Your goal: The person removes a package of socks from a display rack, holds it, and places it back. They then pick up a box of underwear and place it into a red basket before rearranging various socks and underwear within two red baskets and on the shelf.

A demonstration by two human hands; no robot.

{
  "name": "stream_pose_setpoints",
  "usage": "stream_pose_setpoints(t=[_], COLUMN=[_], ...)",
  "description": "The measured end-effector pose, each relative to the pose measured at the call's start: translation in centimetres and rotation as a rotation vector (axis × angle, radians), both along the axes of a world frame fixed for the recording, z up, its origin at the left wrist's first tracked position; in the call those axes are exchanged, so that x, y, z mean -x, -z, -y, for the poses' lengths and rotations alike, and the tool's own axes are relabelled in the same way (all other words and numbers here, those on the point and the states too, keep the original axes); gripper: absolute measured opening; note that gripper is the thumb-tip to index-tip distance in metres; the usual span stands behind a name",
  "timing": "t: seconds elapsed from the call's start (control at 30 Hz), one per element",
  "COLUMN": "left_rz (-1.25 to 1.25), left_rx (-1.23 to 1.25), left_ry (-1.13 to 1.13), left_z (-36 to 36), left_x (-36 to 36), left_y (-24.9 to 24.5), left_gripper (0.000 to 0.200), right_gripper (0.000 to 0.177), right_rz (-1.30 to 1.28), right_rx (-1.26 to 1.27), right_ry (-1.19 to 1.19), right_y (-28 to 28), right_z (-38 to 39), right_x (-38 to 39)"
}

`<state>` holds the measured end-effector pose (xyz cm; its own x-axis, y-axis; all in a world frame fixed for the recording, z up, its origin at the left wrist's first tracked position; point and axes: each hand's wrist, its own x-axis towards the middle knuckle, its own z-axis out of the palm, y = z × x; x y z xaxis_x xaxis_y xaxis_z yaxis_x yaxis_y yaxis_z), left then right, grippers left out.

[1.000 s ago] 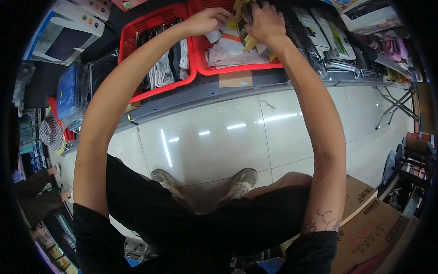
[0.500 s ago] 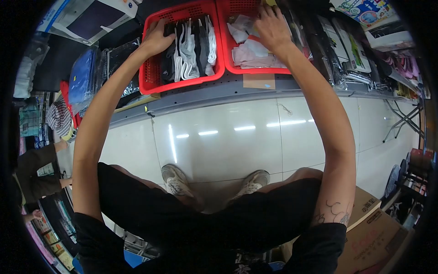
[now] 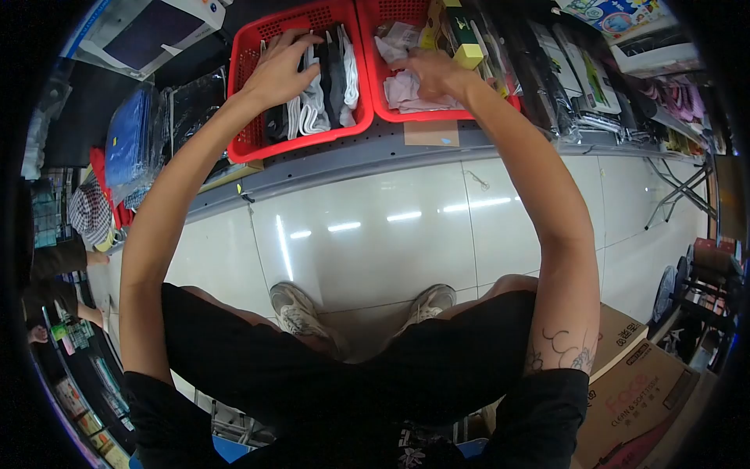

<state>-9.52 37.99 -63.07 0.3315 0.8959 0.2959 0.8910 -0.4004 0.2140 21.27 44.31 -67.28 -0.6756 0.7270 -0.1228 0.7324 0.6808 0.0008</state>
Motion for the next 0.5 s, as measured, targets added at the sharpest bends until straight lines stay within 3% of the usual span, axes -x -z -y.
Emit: stream_pose_setpoints(t=[0.03,0.07,0.17,0.2,0.27,0.3,0.37,0.43,0.5], left_rz=[0.001,0.007,0.032,0.029,0.032,0.036,0.047,0.048,0.049], left_rx=[0.002,0.017,0.051,0.061,0.083,0.085,0.089,0.095,0.099], left_ry=[-0.001,0.061,0.146,0.197,0.275,0.276,0.283,0.294,0.307], left_z=[0.1,0.2,0.6,0.7,0.8,0.8,0.9,0.6,0.5], left_x=[-0.5,-1.0,-2.6,-3.1,-3.8,-4.0,-4.4,-4.4,-4.6], left_y=[-0.1,-0.2,-0.4,-0.4,-0.2,-0.2,-0.2,-0.1,-0.1], left_gripper=[0.049,0.047,0.041,0.040,0.036,0.036,0.034,0.034,0.033], right_gripper=[0.070,0.070,0.047,0.047,0.034,0.034,0.029,0.032,0.037], right_rz=[-0.019,-0.016,-0.178,-0.175,-0.267,-0.264,-0.006,0.002,-0.209], right_rx=[0.163,0.165,0.103,0.105,0.279,0.282,0.173,0.210,0.310], right_ry=[0.042,0.041,0.004,0.005,-0.033,-0.032,0.183,0.148,0.062], right_y=[0.0,0.0,1.0,1.2,1.6,1.1,-1.3,-2.4,-2.8], right_z=[0.5,0.6,-0.3,-1.2,-3.0,-2.6,-1.3,0.0,1.6], right_x=[0.2,0.3,-0.7,-1.3,-2.5,-2.6,-2.5,-2.2,-1.7])
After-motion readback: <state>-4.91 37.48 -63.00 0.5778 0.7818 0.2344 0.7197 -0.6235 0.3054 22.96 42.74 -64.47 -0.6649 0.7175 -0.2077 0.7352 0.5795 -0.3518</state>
